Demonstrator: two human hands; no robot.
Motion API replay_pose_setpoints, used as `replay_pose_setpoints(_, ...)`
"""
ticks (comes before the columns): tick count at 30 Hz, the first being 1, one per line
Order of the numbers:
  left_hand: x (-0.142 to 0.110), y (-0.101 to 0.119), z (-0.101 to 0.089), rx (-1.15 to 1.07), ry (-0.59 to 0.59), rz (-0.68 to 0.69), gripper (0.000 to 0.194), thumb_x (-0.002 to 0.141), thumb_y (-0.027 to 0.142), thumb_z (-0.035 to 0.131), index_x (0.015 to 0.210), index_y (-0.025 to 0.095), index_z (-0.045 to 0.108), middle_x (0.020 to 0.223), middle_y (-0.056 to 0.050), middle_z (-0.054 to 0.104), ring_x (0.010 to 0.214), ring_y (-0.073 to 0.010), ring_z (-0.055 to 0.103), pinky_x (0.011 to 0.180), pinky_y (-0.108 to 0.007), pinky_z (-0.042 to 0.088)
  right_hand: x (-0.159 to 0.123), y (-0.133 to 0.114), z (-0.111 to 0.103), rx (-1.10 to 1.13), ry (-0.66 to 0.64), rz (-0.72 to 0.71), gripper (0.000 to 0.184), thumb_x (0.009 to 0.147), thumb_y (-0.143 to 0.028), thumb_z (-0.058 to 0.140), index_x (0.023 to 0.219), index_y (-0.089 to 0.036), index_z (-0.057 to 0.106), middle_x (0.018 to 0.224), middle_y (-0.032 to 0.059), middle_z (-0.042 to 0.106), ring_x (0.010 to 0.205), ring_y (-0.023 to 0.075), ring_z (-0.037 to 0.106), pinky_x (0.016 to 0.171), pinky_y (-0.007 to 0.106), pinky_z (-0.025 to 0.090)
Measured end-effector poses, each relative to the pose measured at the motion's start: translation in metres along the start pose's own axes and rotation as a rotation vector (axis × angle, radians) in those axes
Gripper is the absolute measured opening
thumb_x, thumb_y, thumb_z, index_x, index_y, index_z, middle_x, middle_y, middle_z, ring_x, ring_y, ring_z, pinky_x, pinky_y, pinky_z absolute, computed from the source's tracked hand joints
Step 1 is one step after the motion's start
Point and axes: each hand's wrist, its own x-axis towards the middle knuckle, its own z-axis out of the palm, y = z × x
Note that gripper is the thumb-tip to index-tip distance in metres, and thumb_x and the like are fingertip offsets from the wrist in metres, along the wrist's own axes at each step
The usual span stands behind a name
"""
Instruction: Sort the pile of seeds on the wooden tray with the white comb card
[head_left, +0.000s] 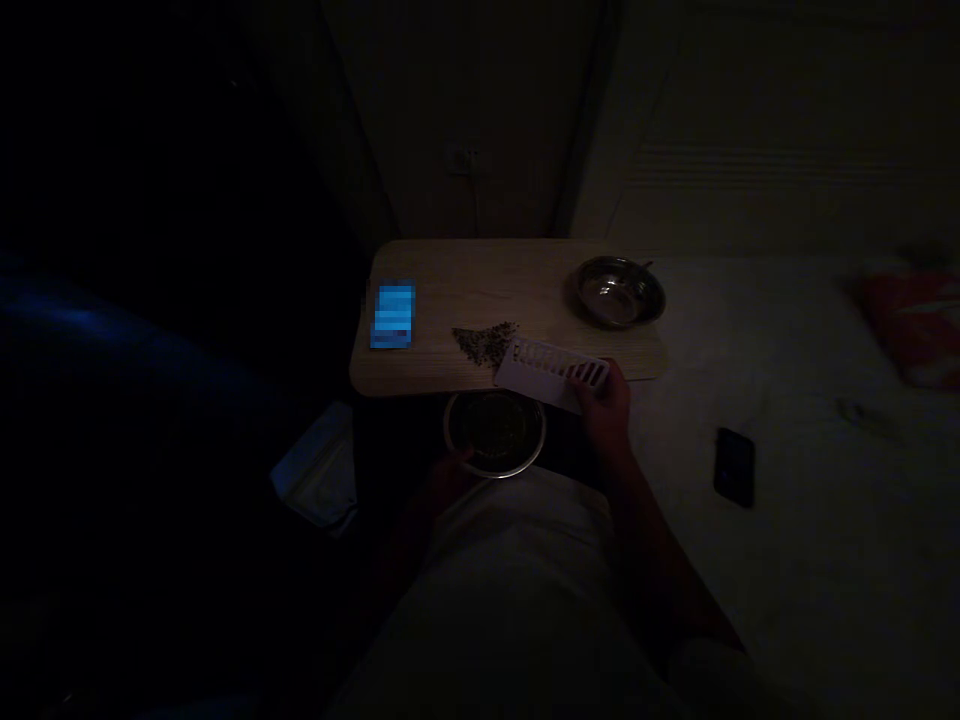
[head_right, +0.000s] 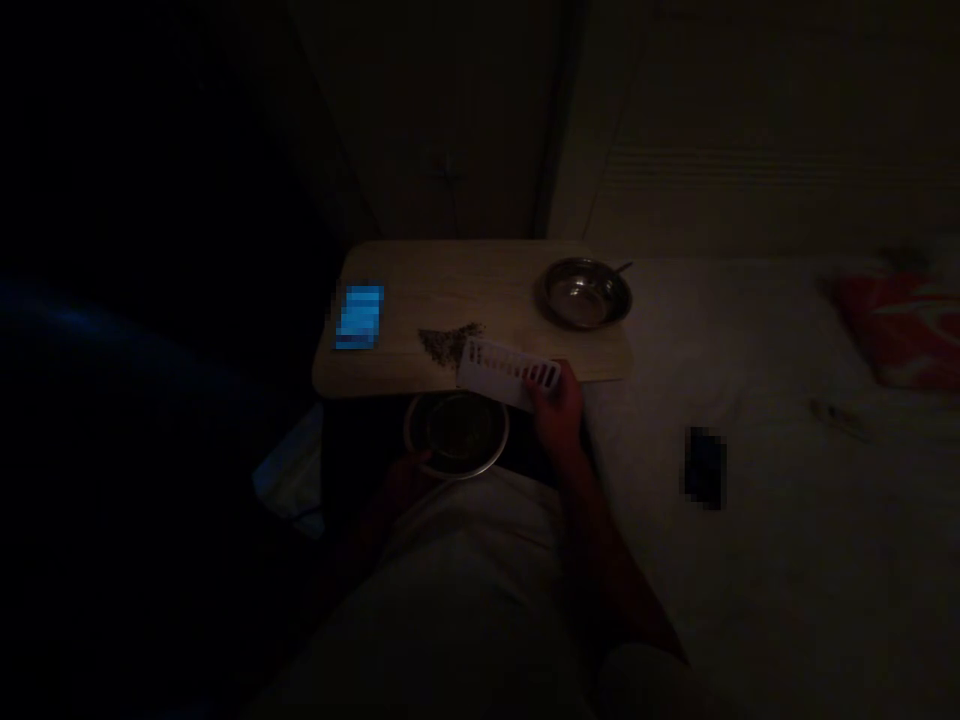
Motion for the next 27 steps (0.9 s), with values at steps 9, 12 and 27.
replay_pose_setpoints(9,0.0031,0.0001,-0.0017,0.002,0.037,0.017,0.020,0.068,0.028,0.077,0.084,0.017,0.072,0.078,-0.007,0.077,0.082,-0.0292,0.072,0.085,-0.042,0.051,0.0054,0.0038,-0.0077,0.007,0.141,-0.012,0.022,0.074,-0.029,0.074,0.088,-0.020,0.060,0.081,-0.0014,0.063,0.075,0.0144,0.057,0.074,0.030,0.048)
replay_pose_setpoints(12,0.0002,0.0017,0.0020,-0.024,-0.028,-0.047,0.020,0.069,0.031,0.076,0.082,0.016,0.073,0.085,-0.011,0.078,0.082,-0.0294,0.072,0.084,-0.042,0.052,0.0037,0.0044,-0.0056,-0.004,0.116,-0.003,0.023,0.075,-0.030,0.073,0.091,-0.020,0.060,0.083,-0.0010,0.064,0.076,0.0148,0.058,0.074,0.030,0.048)
replay_pose_setpoints(27,-0.0038,-0.0051,-0.0051,0.088,0.156,0.179,0.020,0.060,0.017,0.081,0.077,0.022,0.071,0.081,-0.005,0.077,0.110,-0.0347,0.067,0.097,-0.041,0.046,0.0007,0.0042,0.0018,0.015,0.205,-0.022,0.020,0.078,-0.031,0.069,0.090,-0.022,0.055,0.084,-0.0011,0.062,0.077,0.0153,0.058,0.076,0.030,0.049)
